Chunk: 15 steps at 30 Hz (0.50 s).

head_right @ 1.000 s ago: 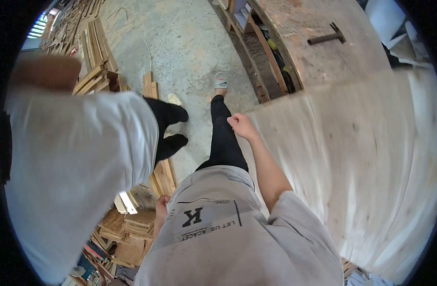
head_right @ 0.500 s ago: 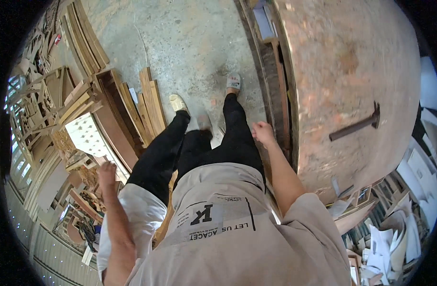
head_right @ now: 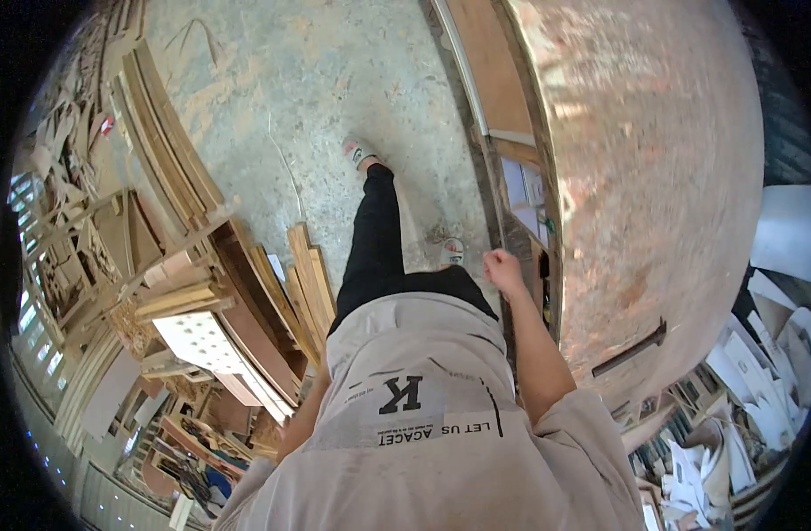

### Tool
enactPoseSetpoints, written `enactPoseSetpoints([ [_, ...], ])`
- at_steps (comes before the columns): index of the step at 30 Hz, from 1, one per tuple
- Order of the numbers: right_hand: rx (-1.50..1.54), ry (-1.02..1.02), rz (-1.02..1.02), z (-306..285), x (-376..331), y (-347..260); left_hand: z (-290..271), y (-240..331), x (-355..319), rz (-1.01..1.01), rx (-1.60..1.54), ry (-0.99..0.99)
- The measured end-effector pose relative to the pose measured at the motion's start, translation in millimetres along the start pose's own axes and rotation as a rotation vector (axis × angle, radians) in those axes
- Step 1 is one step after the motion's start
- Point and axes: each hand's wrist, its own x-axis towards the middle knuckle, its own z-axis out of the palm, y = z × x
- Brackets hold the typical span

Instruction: The person is seen manufacturing furniture by using a nail gun and a table saw to join and cut wood pieces.

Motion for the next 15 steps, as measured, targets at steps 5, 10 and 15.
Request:
enactPoseSetpoints([
  [5, 0.029, -0.058, 0.004, 25.9, 3.0, -188.3, -178.8, 143.0, 165.1, -0.247, -0.786, -0.169],
  [10, -0.015, -0.014, 0.053, 49.2, 38.0, -352.9, -382.1, 296.5, 362.2, -0.055, -0.832, 0.118],
  [15, -0.082, -0.122, -0.042, 63.4, 126.3, -500.1, -571.3, 517.6, 508.5, 0.306, -0.957, 0.222],
])
